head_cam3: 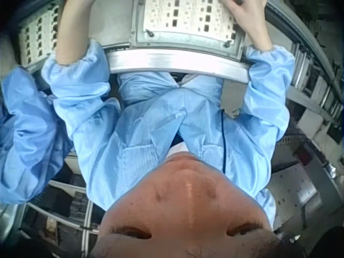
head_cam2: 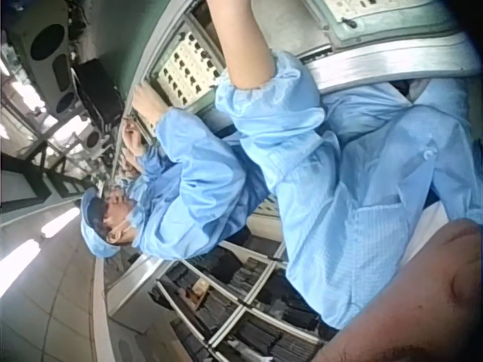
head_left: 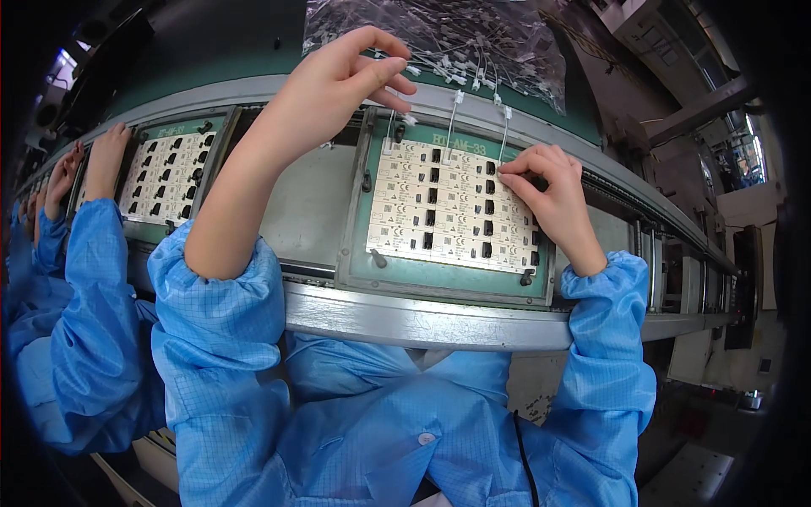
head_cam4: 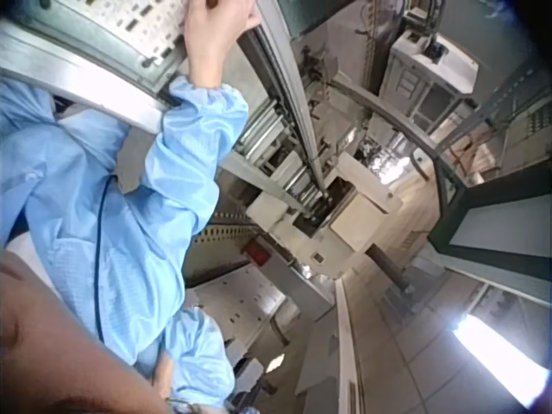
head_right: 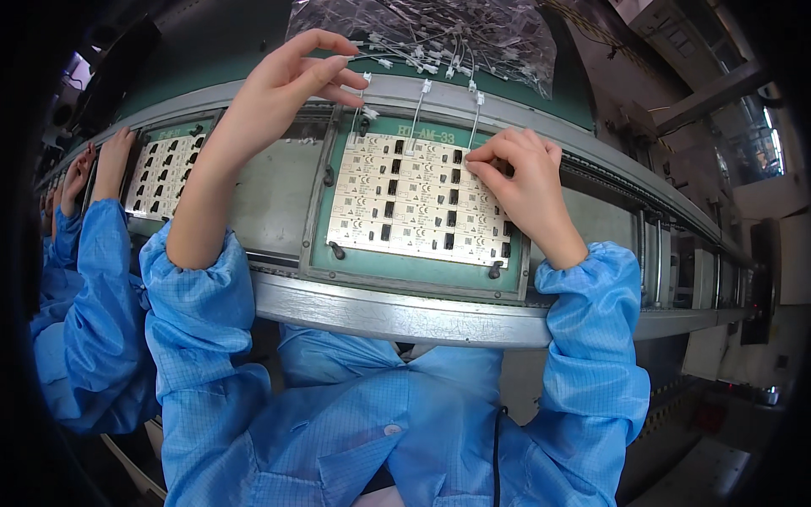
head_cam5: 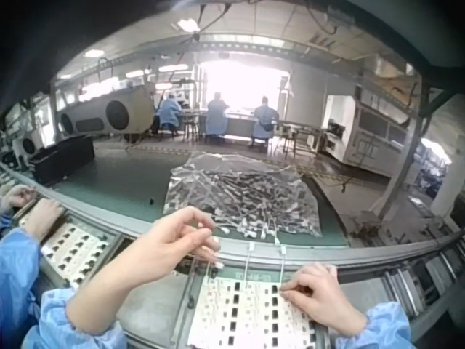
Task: Manually assembling small electronic components onto a printed circuit board on a production line.
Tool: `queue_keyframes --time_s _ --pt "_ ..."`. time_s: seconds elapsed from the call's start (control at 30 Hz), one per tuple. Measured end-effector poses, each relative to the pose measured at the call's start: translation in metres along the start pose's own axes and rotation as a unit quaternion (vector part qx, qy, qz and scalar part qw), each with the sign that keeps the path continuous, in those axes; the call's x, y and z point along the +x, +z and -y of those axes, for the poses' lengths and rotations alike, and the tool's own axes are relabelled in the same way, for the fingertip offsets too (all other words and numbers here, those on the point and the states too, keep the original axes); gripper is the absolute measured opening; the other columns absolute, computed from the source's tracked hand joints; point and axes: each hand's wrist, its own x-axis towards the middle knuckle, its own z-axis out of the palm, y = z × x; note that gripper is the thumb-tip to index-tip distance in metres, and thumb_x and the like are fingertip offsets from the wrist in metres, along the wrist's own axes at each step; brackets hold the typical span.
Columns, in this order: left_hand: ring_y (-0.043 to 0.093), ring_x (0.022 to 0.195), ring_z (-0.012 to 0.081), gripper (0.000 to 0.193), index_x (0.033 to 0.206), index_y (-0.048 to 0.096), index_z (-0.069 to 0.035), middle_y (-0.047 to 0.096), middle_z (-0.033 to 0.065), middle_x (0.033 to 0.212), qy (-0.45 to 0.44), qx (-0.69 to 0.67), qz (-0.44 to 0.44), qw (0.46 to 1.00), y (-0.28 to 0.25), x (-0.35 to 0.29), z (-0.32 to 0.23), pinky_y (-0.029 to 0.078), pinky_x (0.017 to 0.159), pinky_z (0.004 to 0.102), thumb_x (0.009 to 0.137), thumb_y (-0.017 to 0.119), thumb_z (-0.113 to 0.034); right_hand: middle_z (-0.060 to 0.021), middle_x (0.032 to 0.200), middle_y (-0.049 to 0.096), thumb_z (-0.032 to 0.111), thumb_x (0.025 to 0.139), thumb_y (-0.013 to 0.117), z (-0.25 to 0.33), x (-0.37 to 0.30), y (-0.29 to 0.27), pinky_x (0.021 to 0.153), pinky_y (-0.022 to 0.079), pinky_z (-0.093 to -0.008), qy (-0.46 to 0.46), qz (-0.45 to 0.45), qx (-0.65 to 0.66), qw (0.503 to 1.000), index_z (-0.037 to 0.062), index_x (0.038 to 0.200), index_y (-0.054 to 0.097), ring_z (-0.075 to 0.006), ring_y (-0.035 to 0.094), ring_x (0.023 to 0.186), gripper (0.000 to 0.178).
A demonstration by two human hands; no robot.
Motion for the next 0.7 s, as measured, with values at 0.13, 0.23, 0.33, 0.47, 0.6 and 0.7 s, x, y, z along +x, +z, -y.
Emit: queue_keyframes --time_s 0.13,0.23,0.33,0.47,0.6,0.7 --pt "0.07 0.101 0.0192 0.025 0.121 0.056 -0.001 0.07 0.0145 0.109 -0.031 0.039 0.015 0.999 0.001 0.0 0.001 0.052 0.094 0.0294 0.104 0.053 -0.018 0.0038 0.086 0.061 0.015 0.084 0.074 0.004 -0.002 0.004 0.095 0.029 -0.0356 0.02 -0.001 0.023 1.0 0.0094 0.087 0.072 -0.014 0.055 0.086 0.007" --pt "0.067 0.108 0.0186 0.021 0.12 0.056 0.0 0.069 0.0134 0.111 0.027 0.073 -0.025 0.997 0.013 -0.005 0.0 0.05 0.098 0.0307 0.102 0.051 -0.011 0.0039 0.086 0.061 0.015 0.085 0.073 0.004 -0.003 0.005 0.095 0.028 -0.0354 0.017 -0.012 0.005 1.0 0.0097 0.087 0.072 -0.0137 0.055 0.085 0.006" --pt "0.065 0.113 0.0183 0.021 0.119 0.056 -0.001 0.069 0.0128 0.113 0.098 0.028 -0.012 0.995 0.013 -0.003 0.009 0.048 0.101 0.0313 0.101 0.049 -0.007 0.004 0.086 0.061 0.015 0.085 0.073 0.005 -0.003 0.005 0.095 0.028 -0.0354 0.012 -0.02 -0.001 1.0 0.0097 0.087 0.072 -0.0135 0.054 0.085 0.005" --pt "0.066 0.112 0.0185 0.023 0.122 0.055 0.0 0.068 0.0129 0.115 0.071 0.064 0.015 0.995 0.007 -0.003 0.002 0.048 0.102 0.031 0.101 0.05 -0.008 0.0033 0.088 0.061 0.014 0.085 0.072 0.004 -0.003 0.003 0.096 0.029 -0.0369 -0.004 -0.017 -0.018 1.0 0.0094 0.09 0.073 -0.015 0.054 0.089 0.007" --pt "0.066 0.104 0.0151 0.021 0.118 0.06 -0.001 0.067 0.0096 0.117 0.047 0.079 0.004 0.996 0.003 -0.007 -0.008 0.05 0.092 0.0282 0.1 0.055 -0.011 0.0008 0.095 0.063 0.013 0.086 0.07 0.01 -0.008 -0.007 0.098 0.03 -0.04 -0.057 -0.016 -0.049 0.997 0.0087 0.094 0.074 -0.0184 0.055 0.096 0.01" --pt "0.065 0.085 0.0141 0.018 0.11 0.067 -0.004 0.067 0.0066 0.102 0.116 0.187 -0.083 0.972 0.0 -0.005 -0.007 0.051 0.079 0.0275 0.098 0.06 -0.014 -0.0022 0.101 0.064 0.013 0.087 0.068 0.016 -0.013 -0.013 0.102 0.03 -0.0441 -0.082 0.003 -0.072 0.994 0.0077 0.098 0.074 -0.0214 0.056 0.103 0.014"
